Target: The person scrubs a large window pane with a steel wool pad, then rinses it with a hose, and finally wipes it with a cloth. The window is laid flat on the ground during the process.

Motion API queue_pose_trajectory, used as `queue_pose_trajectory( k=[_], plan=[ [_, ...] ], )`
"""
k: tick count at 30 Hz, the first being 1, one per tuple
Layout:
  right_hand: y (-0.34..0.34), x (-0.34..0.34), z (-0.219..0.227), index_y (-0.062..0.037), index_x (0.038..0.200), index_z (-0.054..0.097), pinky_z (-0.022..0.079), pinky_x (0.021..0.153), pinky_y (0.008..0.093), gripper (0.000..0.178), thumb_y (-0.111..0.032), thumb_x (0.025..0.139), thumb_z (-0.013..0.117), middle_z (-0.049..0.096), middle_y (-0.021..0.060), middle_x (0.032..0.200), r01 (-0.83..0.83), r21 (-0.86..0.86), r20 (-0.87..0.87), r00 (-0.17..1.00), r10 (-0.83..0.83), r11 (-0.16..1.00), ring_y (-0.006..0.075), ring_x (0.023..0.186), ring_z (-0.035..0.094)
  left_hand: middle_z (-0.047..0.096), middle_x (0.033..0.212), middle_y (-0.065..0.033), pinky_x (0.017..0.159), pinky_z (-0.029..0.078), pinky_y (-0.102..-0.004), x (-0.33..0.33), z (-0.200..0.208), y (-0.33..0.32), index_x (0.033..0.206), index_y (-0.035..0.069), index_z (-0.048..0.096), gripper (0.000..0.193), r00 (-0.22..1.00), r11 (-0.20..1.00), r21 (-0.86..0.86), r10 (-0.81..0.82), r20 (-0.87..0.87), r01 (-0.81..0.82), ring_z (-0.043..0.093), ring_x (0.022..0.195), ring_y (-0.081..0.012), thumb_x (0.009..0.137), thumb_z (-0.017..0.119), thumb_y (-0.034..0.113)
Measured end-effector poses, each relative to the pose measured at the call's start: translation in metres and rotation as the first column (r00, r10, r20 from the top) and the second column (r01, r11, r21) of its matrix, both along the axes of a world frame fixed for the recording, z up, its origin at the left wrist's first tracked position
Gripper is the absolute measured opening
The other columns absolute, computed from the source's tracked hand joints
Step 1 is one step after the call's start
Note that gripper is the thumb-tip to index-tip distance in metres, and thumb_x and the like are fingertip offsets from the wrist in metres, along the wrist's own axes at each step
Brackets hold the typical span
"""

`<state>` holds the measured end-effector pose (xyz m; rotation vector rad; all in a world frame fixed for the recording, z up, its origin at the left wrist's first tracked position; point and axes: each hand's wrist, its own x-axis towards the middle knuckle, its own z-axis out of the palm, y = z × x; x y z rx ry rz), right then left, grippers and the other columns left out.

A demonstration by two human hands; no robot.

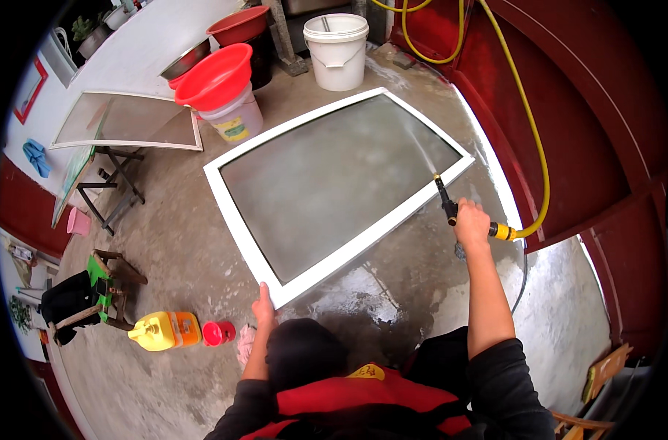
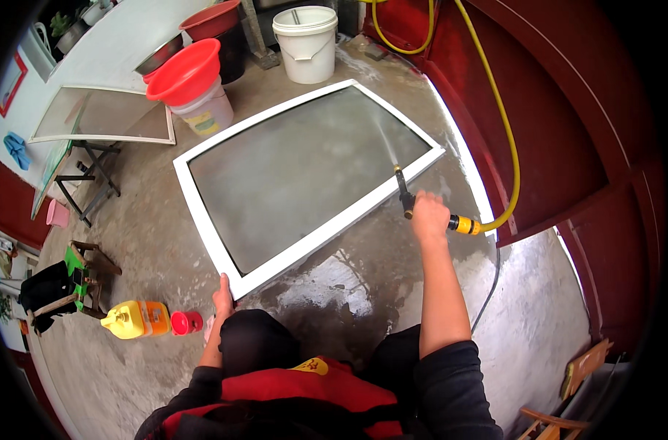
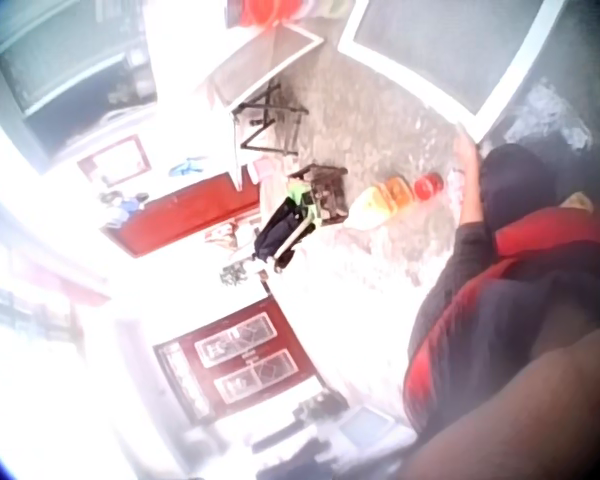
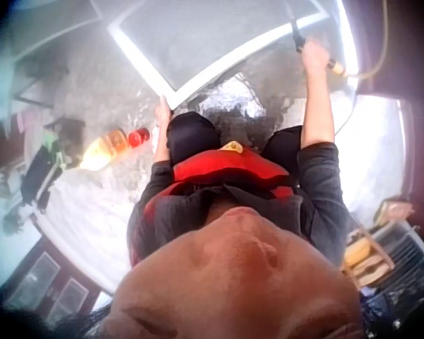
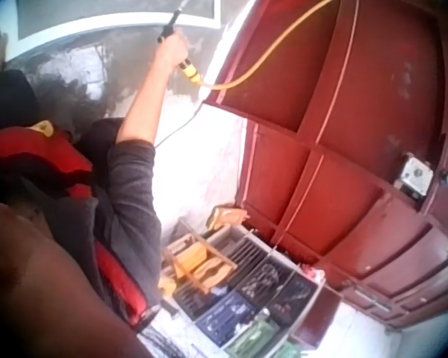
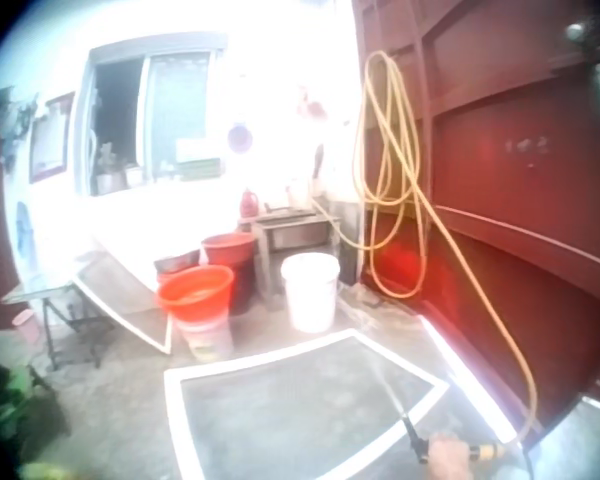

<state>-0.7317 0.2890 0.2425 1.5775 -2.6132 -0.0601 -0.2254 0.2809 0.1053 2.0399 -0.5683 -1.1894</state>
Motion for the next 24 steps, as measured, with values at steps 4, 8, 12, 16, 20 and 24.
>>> queue_pose_trajectory(
  k=[4,8,12,16,20,24],
  plan=[
    [0.006,-0.014,-0.007,-0.0071,0.097,0.059,0.055,0.076,0.0393,0.018,-0.011,0.081,0.066,0.065,0.0106,0.097,0.039,-0.018,-0.047,0.998,-0.039,0.999,0.0286,0.096,0.064,0.063,0.081,-0.0145,0.045,0.046,-0.0350,0.001,-0.002,0.000,0.095,-0.011,0.060,0.079,1.000,1.000,-0.001,-0.024,0.000,0.024,0.060,0.062,-0.0233,0.080,0.064,0.066],
    [0.016,-0.023,-0.005,-0.0074,0.095,0.060,0.055,0.076,0.0386,0.014,-0.011,0.082,0.064,0.065,0.0104,0.096,0.060,-0.009,-0.063,0.996,-0.061,0.998,0.0280,0.095,0.064,0.063,0.080,-0.0143,0.045,0.045,-0.0350,0.004,-0.005,0.000,0.093,-0.010,0.060,0.078,1.000,0.999,0.015,-0.030,-0.001,0.030,0.059,0.060,-0.0231,0.080,0.063,0.066],
    [0.018,-0.025,-0.008,-0.0076,0.094,0.060,0.055,0.075,0.0382,0.013,-0.010,0.081,0.064,0.065,0.0110,0.096,0.057,-0.024,-0.062,0.996,-0.059,0.998,0.0281,0.094,0.064,0.063,0.081,-0.0144,0.045,0.045,-0.0353,0.005,-0.010,0.000,0.093,-0.010,0.060,0.077,1.000,1.000,0.015,-0.012,0.006,0.012,0.060,0.062,-0.0233,0.080,0.063,0.066],
    [0.009,-0.016,-0.008,-0.0076,0.092,0.059,0.055,0.074,0.0388,0.014,-0.009,0.079,0.064,0.065,0.0115,0.094,-0.009,-0.102,-0.025,1.000,0.007,0.995,0.0289,0.092,0.065,0.063,0.083,-0.0141,0.046,0.046,-0.0358,0.004,-0.012,0.000,0.094,-0.010,0.060,0.077,1.000,0.999,0.033,-0.013,0.013,0.012,0.061,0.065,-0.0239,0.080,0.064,0.066],
    [-0.001,0.000,-0.006,-0.0070,0.091,0.057,0.055,0.075,0.0405,0.018,-0.009,0.076,0.068,0.064,0.0119,0.093,-0.070,-0.133,0.012,0.997,0.072,0.989,0.0302,0.092,0.064,0.064,0.086,-0.0153,0.048,0.048,-0.0362,0.007,-0.020,-0.001,0.096,-0.010,0.060,0.077,1.000,0.998,0.060,-0.004,0.020,0.002,0.062,0.067,-0.0246,0.080,0.064,0.065],
    [-0.008,0.008,-0.006,-0.0060,0.093,0.054,0.053,0.076,0.0428,0.026,-0.010,0.074,0.072,0.064,0.0128,0.093,-0.085,-0.142,0.049,0.995,0.092,0.986,0.0322,0.094,0.063,0.065,0.091,-0.0171,0.051,0.050,-0.0385,0.011,-0.025,-0.001,0.102,-0.012,0.060,0.080,1.000,0.997,0.077,-0.017,-0.019,0.019,0.063,0.072,-0.0259,0.081,0.064,0.065]
  ],
)
